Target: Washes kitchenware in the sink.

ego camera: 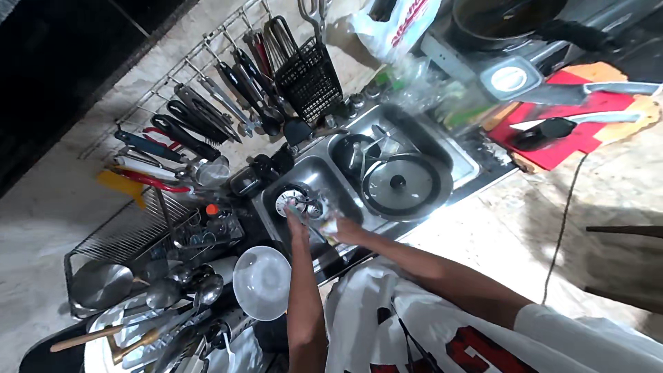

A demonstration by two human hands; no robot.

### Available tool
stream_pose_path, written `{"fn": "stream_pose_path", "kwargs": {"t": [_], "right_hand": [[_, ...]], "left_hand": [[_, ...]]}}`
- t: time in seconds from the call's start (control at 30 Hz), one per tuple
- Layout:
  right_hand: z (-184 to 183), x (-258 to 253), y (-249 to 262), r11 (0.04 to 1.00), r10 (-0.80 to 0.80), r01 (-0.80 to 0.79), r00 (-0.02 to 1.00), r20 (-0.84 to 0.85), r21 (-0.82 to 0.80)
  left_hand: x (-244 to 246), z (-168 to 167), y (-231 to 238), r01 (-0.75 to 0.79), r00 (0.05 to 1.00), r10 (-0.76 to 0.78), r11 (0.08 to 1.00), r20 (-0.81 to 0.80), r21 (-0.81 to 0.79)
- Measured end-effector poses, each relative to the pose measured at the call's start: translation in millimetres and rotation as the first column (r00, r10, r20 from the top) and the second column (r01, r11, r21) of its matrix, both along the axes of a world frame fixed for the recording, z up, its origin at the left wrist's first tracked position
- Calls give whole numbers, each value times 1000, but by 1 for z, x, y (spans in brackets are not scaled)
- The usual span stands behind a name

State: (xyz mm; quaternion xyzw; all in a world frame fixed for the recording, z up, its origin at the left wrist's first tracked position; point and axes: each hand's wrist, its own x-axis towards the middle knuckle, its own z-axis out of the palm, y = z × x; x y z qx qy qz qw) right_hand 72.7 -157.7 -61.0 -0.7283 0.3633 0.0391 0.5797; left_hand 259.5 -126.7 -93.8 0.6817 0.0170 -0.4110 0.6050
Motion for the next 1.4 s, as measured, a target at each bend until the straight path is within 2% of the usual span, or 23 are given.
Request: {"fn": "stream_pose_path", "kwargs": {"t": [0.1, 0.2, 0.33, 0.43, 0.5, 0.6, 0.7, 0.83, 0.93, 1.03, 1.1, 1.13, 1.2, 1.27, 1.33, 1.4], "right_hand": [[5, 2, -11, 960, -178, 151, 979, 98, 238], [-25, 11, -13, 941, -280, 210, 923, 262, 267], [-40, 23, -16, 934, -353, 352, 878, 324, 65], [-41, 36, -17, 877, -379, 426, 898, 223, -222], [-40, 42, -14, 823, -436, 463, 886, 155, -329], [-17, 45, 8, 875, -383, 395, 919, 99, -279], [-17, 43, 13, 921, -275, 298, 953, 126, -249], [-24, 43, -9, 915, -225, 212, 974, 3, -344], [-16, 43, -26, 929, -216, 170, 971, -107, -328], [-20, 45, -44, 955, -226, 195, 966, -126, -225], [-32, 46, -52, 944, -326, 325, 945, -11, -48], [-41, 45, -56, 911, -407, 401, 911, 64, 93], [-58, 40, -59, 796, -539, 427, 822, 183, 429], [-57, 39, -52, 605, -639, 350, 749, 175, 715], [-53, 44, -38, 422, -703, 285, 702, 112, 861], [-47, 50, -22, 361, -752, 283, 651, 99, 888]], "left_hand": [[-14, -3, 11, 134, 988, -137, 990, -73, -45], [-35, -2, 17, 179, 974, -188, 980, -125, -84], [-60, 6, 19, 238, 941, -257, 965, -220, -110], [-76, 20, 17, 252, 940, -264, 964, -217, -82], [-78, 21, 16, 244, 949, -246, 969, -196, -32], [-70, 17, 11, 153, 981, -156, 988, -116, -34], [-63, 19, 12, 104, 977, -123, 988, -177, -111], [-67, 31, 19, 196, 958, -201, 980, -205, -46], [-76, 20, 22, 299, 943, -291, 954, -159, 31], [-83, 14, 23, 355, 934, -358, 923, -9, 150], [-80, 9, 23, 347, 927, -370, 910, 63, 228], [-77, 8, 23, 354, 917, -386, 903, 98, 245], [-67, 8, 23, 377, 878, -439, 880, 192, 288], [-61, 7, 24, 356, 821, -466, 870, 330, 342], [-63, 2, 21, 302, 783, -458, 872, 421, 386], [-69, -1, 15, 209, 741, -460, 850, 489, 483]]}}
